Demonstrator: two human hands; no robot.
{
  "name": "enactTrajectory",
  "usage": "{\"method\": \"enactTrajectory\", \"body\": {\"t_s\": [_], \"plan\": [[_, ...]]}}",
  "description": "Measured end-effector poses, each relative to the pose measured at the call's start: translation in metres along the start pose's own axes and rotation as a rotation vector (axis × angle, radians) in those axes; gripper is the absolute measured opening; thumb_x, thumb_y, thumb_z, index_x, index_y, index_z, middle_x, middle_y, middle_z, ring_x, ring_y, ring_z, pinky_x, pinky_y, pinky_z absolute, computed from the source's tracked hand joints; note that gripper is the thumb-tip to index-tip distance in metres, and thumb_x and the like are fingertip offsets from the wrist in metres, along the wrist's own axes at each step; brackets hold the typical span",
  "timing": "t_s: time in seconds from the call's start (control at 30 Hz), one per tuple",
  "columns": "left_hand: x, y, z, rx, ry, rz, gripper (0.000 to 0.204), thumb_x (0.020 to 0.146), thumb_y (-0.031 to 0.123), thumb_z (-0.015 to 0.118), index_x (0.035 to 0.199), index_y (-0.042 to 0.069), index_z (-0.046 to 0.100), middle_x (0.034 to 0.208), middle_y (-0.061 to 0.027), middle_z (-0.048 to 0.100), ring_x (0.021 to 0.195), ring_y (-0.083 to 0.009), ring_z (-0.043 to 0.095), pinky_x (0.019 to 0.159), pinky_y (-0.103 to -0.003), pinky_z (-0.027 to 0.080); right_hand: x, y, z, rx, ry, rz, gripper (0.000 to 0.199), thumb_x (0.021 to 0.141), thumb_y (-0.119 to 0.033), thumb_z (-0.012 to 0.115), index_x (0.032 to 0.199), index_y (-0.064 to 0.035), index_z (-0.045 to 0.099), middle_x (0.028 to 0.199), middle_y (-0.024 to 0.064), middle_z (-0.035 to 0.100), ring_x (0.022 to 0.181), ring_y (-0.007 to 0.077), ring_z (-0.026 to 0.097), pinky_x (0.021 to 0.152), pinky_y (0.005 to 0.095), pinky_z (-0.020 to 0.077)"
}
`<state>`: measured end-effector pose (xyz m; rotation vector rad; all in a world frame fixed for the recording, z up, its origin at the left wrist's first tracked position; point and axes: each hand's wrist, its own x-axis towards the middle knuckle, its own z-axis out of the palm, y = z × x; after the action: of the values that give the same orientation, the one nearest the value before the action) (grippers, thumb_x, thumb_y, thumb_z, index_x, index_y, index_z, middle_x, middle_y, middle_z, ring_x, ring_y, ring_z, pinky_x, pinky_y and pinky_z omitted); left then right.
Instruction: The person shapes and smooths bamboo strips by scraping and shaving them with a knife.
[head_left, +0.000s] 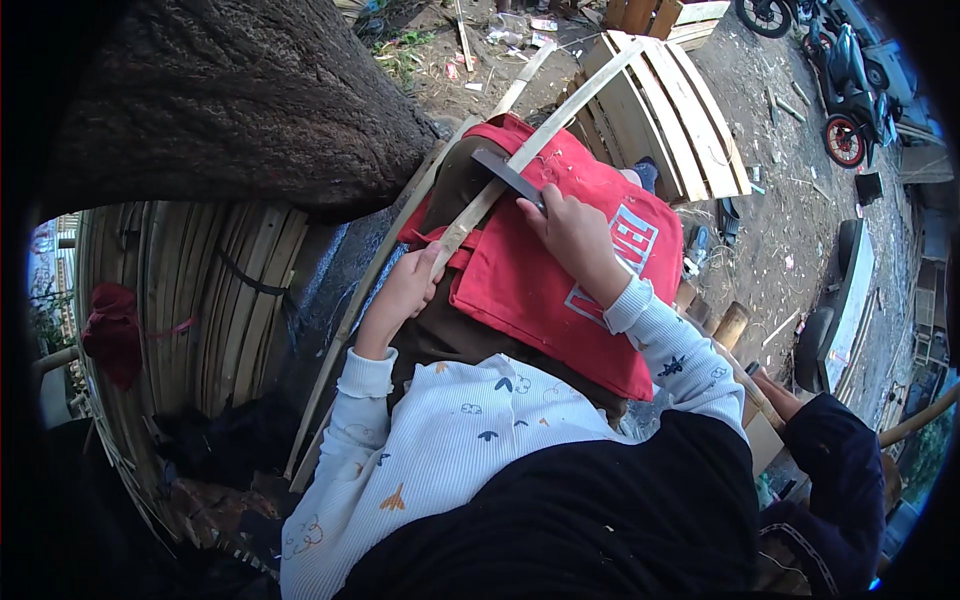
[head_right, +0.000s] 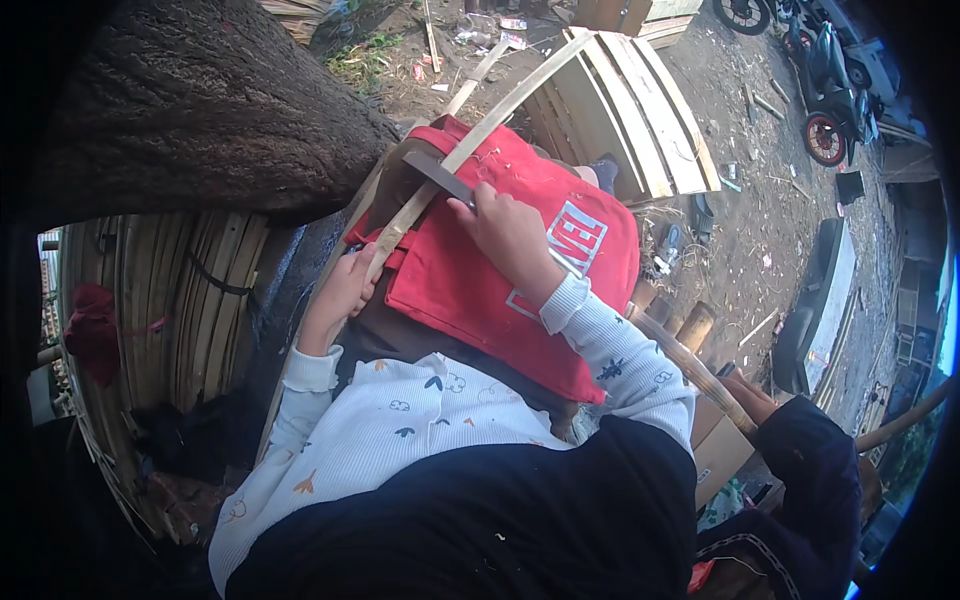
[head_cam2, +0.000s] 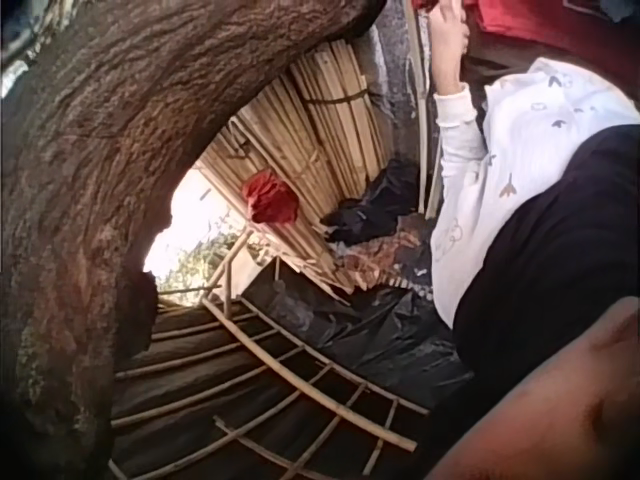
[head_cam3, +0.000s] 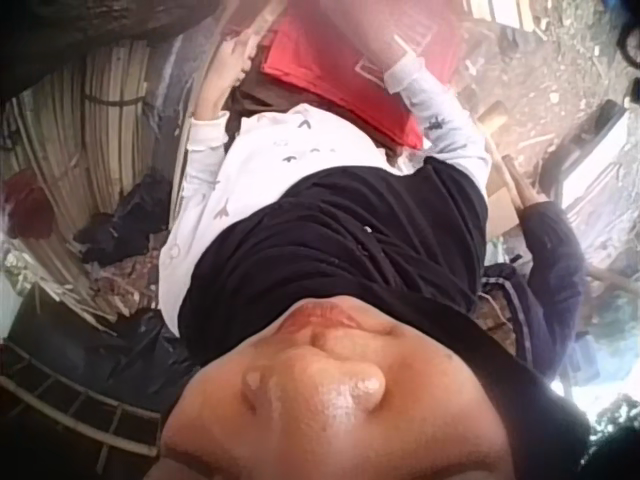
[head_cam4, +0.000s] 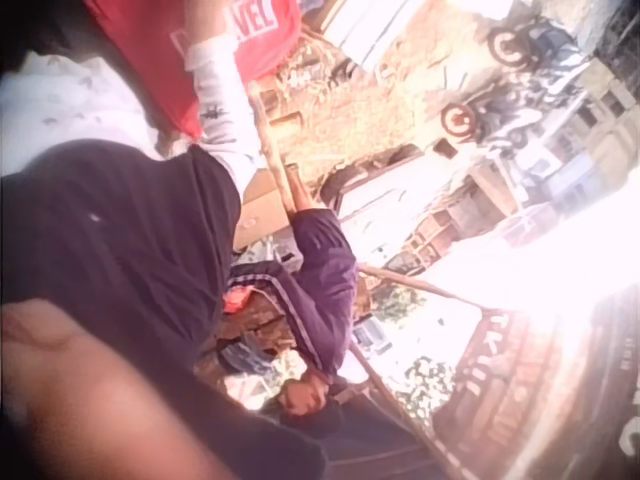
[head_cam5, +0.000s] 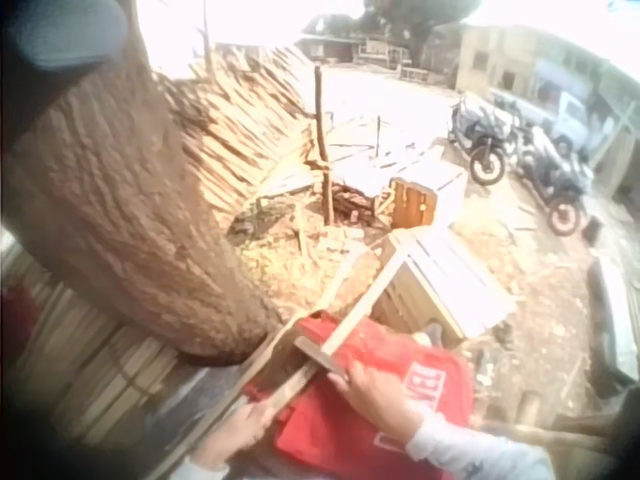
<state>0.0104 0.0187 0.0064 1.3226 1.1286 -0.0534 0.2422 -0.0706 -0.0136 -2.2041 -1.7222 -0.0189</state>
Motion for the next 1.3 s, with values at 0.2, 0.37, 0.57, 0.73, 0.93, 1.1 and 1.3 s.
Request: {"method": "enactTrajectory", "body": {"t_s": [0.2,0.37,0.57,0.73,0.93,1.1,1.3], "plan": [[0.001,-0.005,-0.001,-0.168,-0.085,-0.069,0.050,0.094,0.058,0.037,0.076,0.011,0.044,0.052,0.0074,0.034,0.038,-0.0005,0.027,0.034,-0.018,0.019,-0.008,0.001,0.002,-0.045,0.005,-0.182,0.049,0.083,-0.054,0.056,0.074,-0.0071,0.049,0.054,0.0070,0.052,0.043,0.0220,0.056,0.037,0.0347,0.0442],[0.003,-0.005,0.001,-0.203,-0.082,-0.052,0.050,0.093,0.058,0.037,0.076,0.011,0.042,0.053,0.0076,0.034,0.038,0.0000,0.026,0.034,-0.018,0.019,-0.006,0.002,0.015,-0.070,0.068,-0.145,0.050,0.083,-0.055,0.057,0.072,-0.0077,0.048,0.054,0.0059,0.051,0.042,0.0210,0.055,0.037,0.0338,0.0441],[0.004,-0.007,0.002,-0.212,-0.087,-0.037,0.049,0.094,0.057,0.036,0.076,0.012,0.042,0.052,0.0079,0.033,0.036,-0.0004,0.025,0.032,-0.018,0.018,-0.006,0.001,0.015,-0.111,0.115,-0.157,0.049,0.082,-0.056,0.058,0.071,-0.0085,0.048,0.053,0.0053,0.051,0.042,0.0203,0.055,0.036,0.0337,0.0429],[0.004,-0.005,0.003,-0.206,-0.089,-0.024,0.049,0.094,0.057,0.036,0.076,0.012,0.042,0.051,0.0079,0.033,0.035,-0.0004,0.025,0.032,-0.018,0.018,-0.005,0.002,0.013,-0.086,0.147,-0.170,0.049,0.084,-0.055,0.056,0.071,-0.0080,0.048,0.052,0.0052,0.049,0.041,0.0213,0.054,0.036,0.0349,0.0420],[-0.005,0.002,0.003,-0.258,-0.136,-0.024,0.050,0.094,0.057,0.035,0.075,0.011,0.042,0.051,0.0073,0.032,0.036,-0.0005,0.025,0.033,-0.018,0.018,-0.004,-0.018,-0.017,0.109,-0.049,0.021,0.048,0.087,-0.052,0.053,0.074,-0.0051,0.055,0.050,0.0114,0.054,0.044,0.0310,0.056,0.040,0.0415,0.0432],[-0.006,0.009,0.007,-0.343,-0.185,-0.015,0.054,0.091,0.063,0.038,0.076,0.010,0.042,0.049,0.0079,0.028,0.034,-0.0008,0.023,0.032,-0.019,0.016,-0.004,-0.020,-0.060,0.260,-0.194,0.134,0.050,0.088,-0.052,0.052,0.078,-0.0030,0.056,0.055,0.0123,0.057,0.051,0.0332,0.059,0.047,0.0432,0.0452],[-0.013,0.016,-0.020,-0.425,-0.078,0.061,0.056,0.089,0.066,0.039,0.077,0.011,0.044,0.049,0.0071,0.029,0.035,-0.0013,0.023,0.033,-0.019,0.016,-0.037,-0.029,-0.065,0.424,-0.236,0.114,0.039,0.084,-0.038,0.064,0.093,-0.0024,0.051,0.067,0.0160,0.060,0.064,0.0349,0.061,0.055,0.0449,0.0458]]}}
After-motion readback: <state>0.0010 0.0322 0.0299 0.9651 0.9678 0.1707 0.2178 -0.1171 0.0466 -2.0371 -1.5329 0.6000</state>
